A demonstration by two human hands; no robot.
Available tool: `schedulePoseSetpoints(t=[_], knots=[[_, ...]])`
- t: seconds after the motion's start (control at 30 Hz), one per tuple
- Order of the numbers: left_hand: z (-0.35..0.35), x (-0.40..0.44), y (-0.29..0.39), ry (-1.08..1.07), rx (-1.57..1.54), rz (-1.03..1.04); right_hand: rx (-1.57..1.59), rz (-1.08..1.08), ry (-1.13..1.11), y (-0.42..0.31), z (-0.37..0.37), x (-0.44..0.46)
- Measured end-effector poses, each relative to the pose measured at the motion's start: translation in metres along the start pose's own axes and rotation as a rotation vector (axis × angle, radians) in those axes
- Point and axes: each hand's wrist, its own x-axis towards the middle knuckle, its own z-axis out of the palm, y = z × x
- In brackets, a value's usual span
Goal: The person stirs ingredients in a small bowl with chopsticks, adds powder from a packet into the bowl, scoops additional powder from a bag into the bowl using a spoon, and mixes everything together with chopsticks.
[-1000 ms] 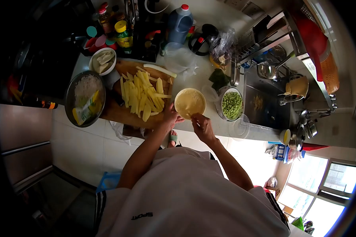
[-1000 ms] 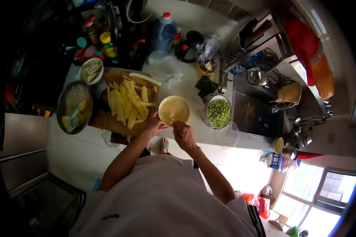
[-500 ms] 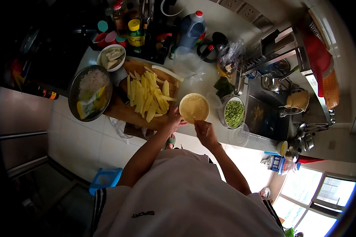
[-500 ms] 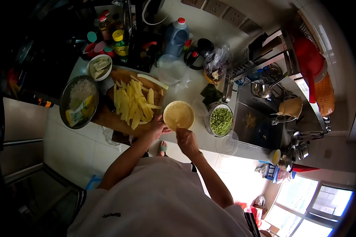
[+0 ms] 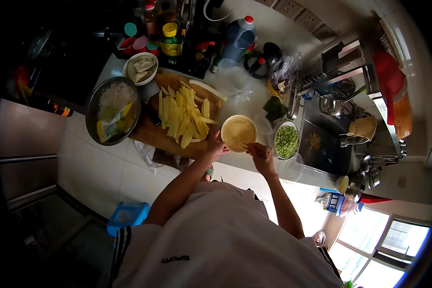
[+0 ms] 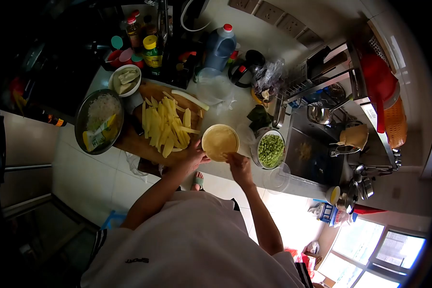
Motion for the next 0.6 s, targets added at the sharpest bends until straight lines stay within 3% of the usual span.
schedulePoseSetpoints(t=[0.03,0.07,0.17,0.2,0.3,0.33,0.43,0.57,0.6], knots=[[-0.001,0.004,-0.005,0.005,0.013,-0.008,0.06,0.039,-0.027,-0.006,0.01,-0.004],[-0.003,0.009,-0.009,0.011,0.027,-0.014,-0.093,-0.121,0.016,-0.012,0.014,0.004],[-0.01,0.012,-0.013,-0.007,0.029,-0.02,-0.095,-0.138,0.105,0.001,-0.008,0.021],[-0.009,0.014,-0.011,-0.026,0.022,-0.017,-0.171,-0.054,0.045,0.015,-0.013,0.014],[-0.004,0.011,-0.009,0.026,0.011,-0.018,-0.021,-0.131,-0.007,-0.012,0.016,0.002],[-0.005,0.011,-0.01,0.02,0.016,-0.028,-0.163,-0.215,-0.03,-0.002,0.016,0.016],[-0.011,0.011,-0.008,0.001,0.012,-0.036,-0.132,-0.194,0.083,0.004,-0.004,0.031],[-0.005,0.013,-0.011,0.007,-0.002,-0.032,-0.065,-0.121,-0.032,-0.002,0.015,0.009],[-0.006,0.012,-0.011,0.036,0.01,-0.038,0.031,-0.201,-0.008,-0.004,0.019,0.018]])
